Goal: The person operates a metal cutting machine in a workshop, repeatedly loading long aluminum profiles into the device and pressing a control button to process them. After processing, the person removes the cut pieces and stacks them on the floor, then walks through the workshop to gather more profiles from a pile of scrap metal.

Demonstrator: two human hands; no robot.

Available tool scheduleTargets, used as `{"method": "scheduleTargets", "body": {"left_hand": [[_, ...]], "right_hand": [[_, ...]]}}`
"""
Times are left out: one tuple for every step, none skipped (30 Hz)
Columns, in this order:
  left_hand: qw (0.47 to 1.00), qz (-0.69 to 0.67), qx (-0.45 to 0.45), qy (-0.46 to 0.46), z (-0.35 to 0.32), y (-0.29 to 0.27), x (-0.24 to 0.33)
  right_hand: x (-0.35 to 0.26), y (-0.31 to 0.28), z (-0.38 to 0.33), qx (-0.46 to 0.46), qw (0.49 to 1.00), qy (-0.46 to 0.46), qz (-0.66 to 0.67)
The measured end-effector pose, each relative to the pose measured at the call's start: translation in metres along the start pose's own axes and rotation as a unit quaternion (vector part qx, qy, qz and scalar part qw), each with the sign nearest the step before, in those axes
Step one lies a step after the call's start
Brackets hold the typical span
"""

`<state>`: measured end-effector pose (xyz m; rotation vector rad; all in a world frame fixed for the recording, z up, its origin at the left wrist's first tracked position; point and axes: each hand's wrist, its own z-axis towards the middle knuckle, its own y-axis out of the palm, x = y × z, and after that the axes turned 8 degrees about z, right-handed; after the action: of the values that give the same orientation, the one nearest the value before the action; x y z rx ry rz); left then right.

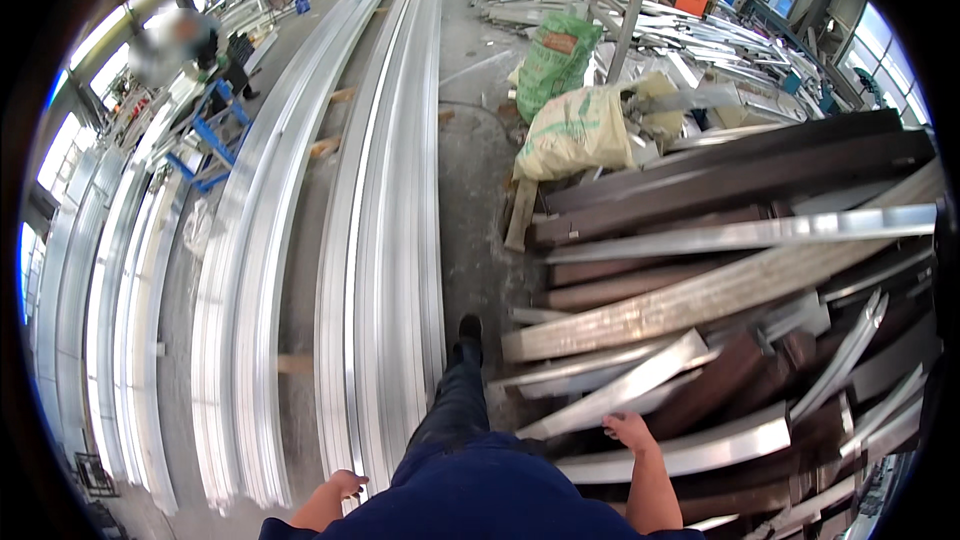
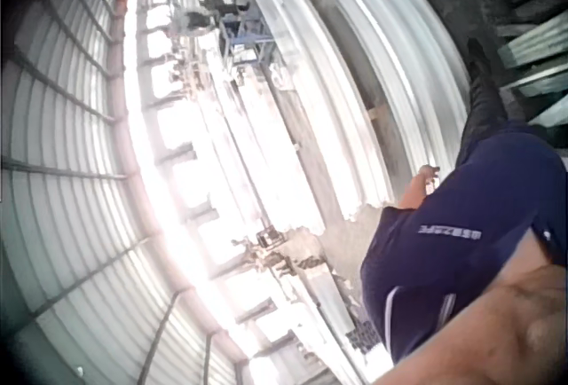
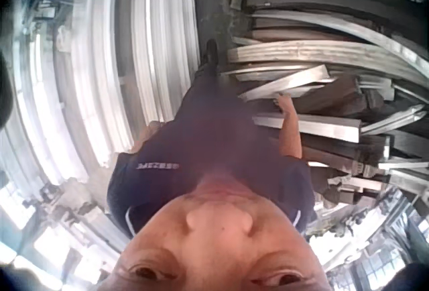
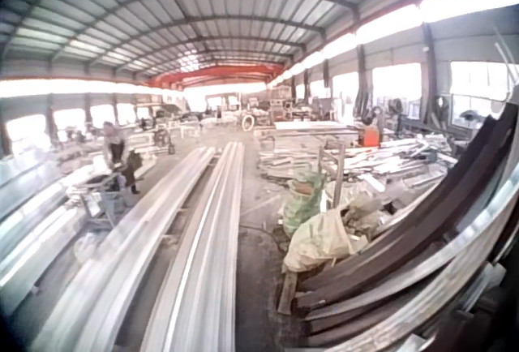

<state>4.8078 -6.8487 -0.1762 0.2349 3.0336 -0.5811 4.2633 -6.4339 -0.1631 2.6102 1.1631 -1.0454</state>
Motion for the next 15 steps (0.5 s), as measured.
{"method": "scheduleTargets", "body": {"left_hand": [[1.0, -0.025, 0.011, -0.016, 0.038, -0.034, -0.003], [1.0, 0.014, 0.018, 0.018, 0.072, -0.071, 0.0], [0.995, -0.07, 0.065, 0.038, 0.095, -0.109, 0.034], [0.981, -0.15, 0.109, 0.055, 0.112, -0.15, 0.066], [0.97, -0.192, 0.131, 0.075, 0.123, -0.195, 0.103], [0.966, -0.198, 0.132, 0.097, 0.134, -0.244, 0.14], [0.966, -0.191, 0.122, 0.123, 0.139, -0.288, 0.181], [0.966, -0.17, 0.121, 0.155, 0.136, -0.332, 0.224], [0.965, -0.128, 0.144, 0.18, 0.134, -0.371, 0.253], [0.96, -0.089, 0.165, 0.208, 0.128, -0.41, 0.284], [0.952, -0.048, 0.186, 0.236, 0.123, -0.448, 0.313], [0.948, -0.043, 0.193, 0.248, 0.117, -0.481, 0.34], [0.944, -0.04, 0.2, 0.26, 0.109, -0.511, 0.366], [0.939, -0.037, 0.21, 0.271, 0.103, -0.545, 0.392], [0.935, -0.026, 0.218, 0.279, 0.104, -0.571, 0.412]], "right_hand": [[-0.025, 0.012, 0.029, 0.006, 1.0, 0.0, 0.019], [-0.048, 0.026, 0.059, 0.011, 0.999, 0.005, 0.031], [-0.059, 0.03, 0.086, 0.038, 0.997, 0.011, 0.06], [-0.07, 0.035, 0.114, 0.057, 0.994, 0.028, 0.093], [-0.089, 0.043, 0.137, 0.06, 0.99, 0.062, 0.112], [-0.101, 0.042, 0.152, 0.063, 0.985, 0.103, 0.124], [-0.101, 0.037, 0.169, 0.046, 0.985, 0.136, 0.093], [-0.115, 0.034, 0.193, 0.028, 0.985, 0.159, 0.068], [-0.156, 0.049, 0.202, 0.033, 0.985, 0.166, -0.023], [-0.184, 0.052, 0.213, 0.032, 0.989, 0.142, -0.008], [-0.215, 0.053, 0.228, 0.046, 0.991, 0.127, 0.017], [-0.239, 0.055, 0.244, 0.062, 0.991, 0.114, 0.042], [-0.265, 0.055, 0.262, 0.062, 0.986, 0.124, 0.093], [-0.294, 0.056, 0.281, 0.058, 0.987, 0.118, 0.093], [-0.314, 0.057, 0.3, 0.054, 0.987, 0.118, 0.092]]}}
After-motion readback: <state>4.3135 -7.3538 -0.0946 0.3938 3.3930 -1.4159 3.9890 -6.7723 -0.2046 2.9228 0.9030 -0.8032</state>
